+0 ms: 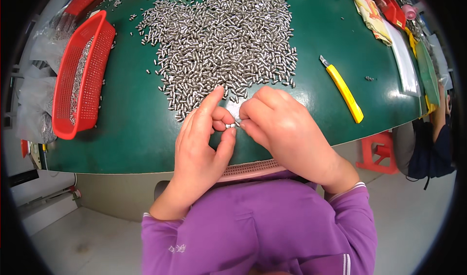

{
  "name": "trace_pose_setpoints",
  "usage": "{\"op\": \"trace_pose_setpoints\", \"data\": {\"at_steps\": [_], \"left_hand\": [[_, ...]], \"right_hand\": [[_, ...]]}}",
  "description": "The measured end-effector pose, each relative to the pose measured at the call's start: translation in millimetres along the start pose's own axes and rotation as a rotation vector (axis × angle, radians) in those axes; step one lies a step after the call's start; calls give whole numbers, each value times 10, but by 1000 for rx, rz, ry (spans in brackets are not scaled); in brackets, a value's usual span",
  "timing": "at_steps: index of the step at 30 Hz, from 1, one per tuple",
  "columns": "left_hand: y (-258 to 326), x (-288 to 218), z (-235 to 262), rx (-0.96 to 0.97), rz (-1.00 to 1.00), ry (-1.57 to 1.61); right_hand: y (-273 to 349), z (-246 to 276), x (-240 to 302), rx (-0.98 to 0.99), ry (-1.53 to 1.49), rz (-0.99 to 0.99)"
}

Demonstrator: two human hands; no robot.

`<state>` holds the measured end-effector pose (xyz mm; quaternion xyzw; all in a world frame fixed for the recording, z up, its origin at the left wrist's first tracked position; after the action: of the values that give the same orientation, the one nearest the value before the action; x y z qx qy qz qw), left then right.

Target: Manually sorting and inspecting small silver metal pins or components on a workbench.

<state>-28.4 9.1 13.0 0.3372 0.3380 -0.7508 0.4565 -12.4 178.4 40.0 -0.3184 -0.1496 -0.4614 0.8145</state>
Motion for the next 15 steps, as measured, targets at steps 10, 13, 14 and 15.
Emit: {"op": "trace_pose_setpoints", "data": {"at_steps": [10,13,14,15], "left_hand": [[-5,-9,-3,-8,-9,-17],[-1,-7,1,-8,0,-12],[0,-4,4,-4,5,-5],[0,4,0,-4,5,-4]], "right_hand": [[23,6,7,8,-60,60],[21,16,-1,22,-97,67],[22,14,3,21,-98,68],[30,11,-5,3,-124,46]]}}
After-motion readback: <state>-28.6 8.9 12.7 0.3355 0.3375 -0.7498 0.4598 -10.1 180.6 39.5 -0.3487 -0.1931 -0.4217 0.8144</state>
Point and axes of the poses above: each hand's wrist, its own y-axis away from the middle knuckle, its own z-axis out of the back of the hand, x = y × z, the point moved 3 cm from there along -y, towards the middle knuckle, and after that the axes turned 7 degrees about z, right-handed, at the moved point
